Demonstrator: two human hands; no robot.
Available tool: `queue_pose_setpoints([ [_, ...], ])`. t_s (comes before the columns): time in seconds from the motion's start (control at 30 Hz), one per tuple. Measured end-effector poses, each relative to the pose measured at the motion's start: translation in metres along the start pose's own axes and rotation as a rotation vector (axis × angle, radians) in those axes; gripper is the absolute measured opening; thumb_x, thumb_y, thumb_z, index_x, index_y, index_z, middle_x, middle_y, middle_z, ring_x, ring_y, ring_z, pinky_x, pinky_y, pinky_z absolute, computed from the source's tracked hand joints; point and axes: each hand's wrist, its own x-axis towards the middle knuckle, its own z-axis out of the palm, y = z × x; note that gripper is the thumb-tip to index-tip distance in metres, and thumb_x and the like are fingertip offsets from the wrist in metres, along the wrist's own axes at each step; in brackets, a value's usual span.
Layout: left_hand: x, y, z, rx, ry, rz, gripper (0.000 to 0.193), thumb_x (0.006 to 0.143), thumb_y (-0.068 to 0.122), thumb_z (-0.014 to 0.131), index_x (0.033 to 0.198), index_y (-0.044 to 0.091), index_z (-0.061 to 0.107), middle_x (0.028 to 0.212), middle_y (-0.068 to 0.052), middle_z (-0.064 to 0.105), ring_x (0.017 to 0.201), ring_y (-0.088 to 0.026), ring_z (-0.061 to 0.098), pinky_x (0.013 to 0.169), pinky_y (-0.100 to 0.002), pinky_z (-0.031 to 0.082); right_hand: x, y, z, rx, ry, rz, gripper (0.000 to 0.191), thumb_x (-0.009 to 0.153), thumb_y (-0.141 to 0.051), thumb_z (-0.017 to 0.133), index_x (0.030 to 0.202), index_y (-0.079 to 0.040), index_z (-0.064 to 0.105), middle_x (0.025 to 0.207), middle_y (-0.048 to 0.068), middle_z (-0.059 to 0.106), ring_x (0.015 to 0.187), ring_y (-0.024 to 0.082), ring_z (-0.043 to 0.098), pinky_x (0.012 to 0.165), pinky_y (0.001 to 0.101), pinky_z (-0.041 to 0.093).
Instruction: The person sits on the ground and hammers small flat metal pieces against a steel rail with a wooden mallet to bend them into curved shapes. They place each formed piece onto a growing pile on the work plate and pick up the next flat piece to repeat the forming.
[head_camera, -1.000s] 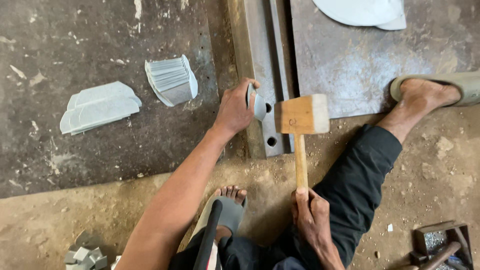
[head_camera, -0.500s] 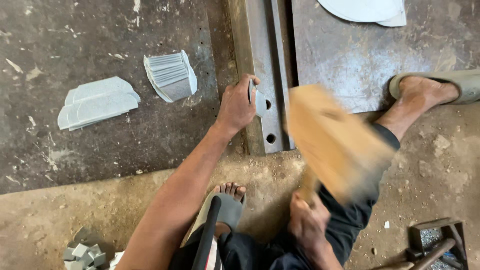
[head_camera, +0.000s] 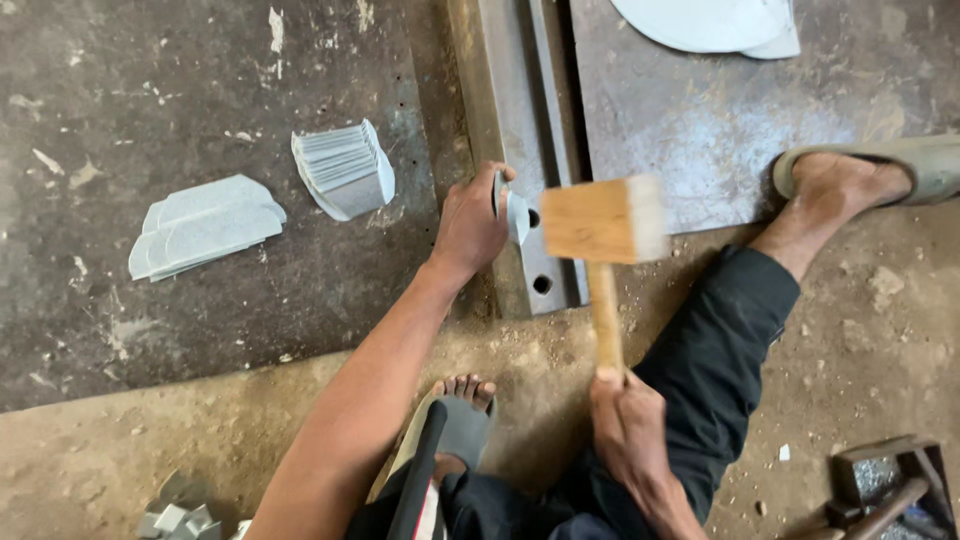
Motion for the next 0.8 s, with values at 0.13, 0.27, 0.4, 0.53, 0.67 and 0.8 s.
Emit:
queue_pose_setpoints([
  [0.13,-0.001,0.002,-0.002,-0.085,0.016,-0.015,0.014,0.102,0.011,0.055,0.116,0.009,0.054,0.097,-0.021,0.072,0.086,-0.042,0.071,0.082,-0.05,0.053,-0.013,-0.001,-0.002,0.406,0.111,-0.236,0.021,0.101,-0.016,0.047,0.089,-0.004,0.059,0.073,-0.001,0.058,0.056,0.01,0.052,0.048,0.0263,0.042],
  [0.27,0.006,0.004,-0.005,-0.034,-0.057,-0.147,0.017,0.101,0.013,0.056,0.118,0.009,0.057,0.086,-0.022,0.071,0.08,-0.042,0.071,0.082,-0.051,0.052,0.001,0.046,0.002,-0.249,-0.062,-0.371,0.02,0.1,-0.017,0.05,0.089,-0.005,0.06,0.069,0.004,0.059,0.054,0.015,0.054,0.046,0.0292,0.044],
  [0.4,0.007,0.006,-0.006,-0.089,-0.023,-0.077,0.017,0.1,0.011,0.056,0.118,0.01,0.058,0.094,-0.023,0.071,0.087,-0.044,0.071,0.077,-0.049,0.055,0.031,0.093,-0.007,0.397,-0.131,0.167,0.019,0.098,-0.018,0.052,0.089,-0.005,0.062,0.064,0.008,0.059,0.052,0.02,0.056,0.044,0.0322,0.047],
  [0.53,-0.002,0.003,-0.005,-0.187,-0.011,-0.167,0.015,0.101,0.011,0.056,0.116,0.011,0.058,0.096,-0.018,0.074,0.083,-0.037,0.077,0.078,-0.046,0.056,0.055,0.099,-0.014,0.954,-0.428,0.279,0.03,0.097,-0.023,0.049,0.08,-0.003,0.062,0.063,0.015,0.065,0.055,0.028,0.064,0.048,0.0386,0.055],
  [0.67,-0.006,-0.002,-0.008,-0.172,0.02,-0.089,0.022,0.099,0.009,0.055,0.12,0.012,0.06,0.095,-0.017,0.074,0.09,-0.036,0.076,0.081,-0.047,0.055,0.038,0.06,0.0,-0.506,-0.231,0.036,0.05,0.105,-0.024,0.05,0.065,0.003,0.059,0.055,0.017,0.057,0.047,0.027,0.054,0.048,0.0382,0.038],
  [0.8,-0.007,-0.003,-0.012,-0.188,-0.032,-0.174,0.021,0.099,0.015,0.055,0.12,0.014,0.06,0.093,-0.014,0.075,0.086,-0.031,0.077,0.081,-0.044,0.055,0.018,0.03,0.009,0.187,0.026,-0.136,0.043,0.11,-0.022,0.043,0.076,-0.001,0.057,0.056,0.007,0.054,0.047,0.018,0.05,0.045,0.0311,0.039],
])
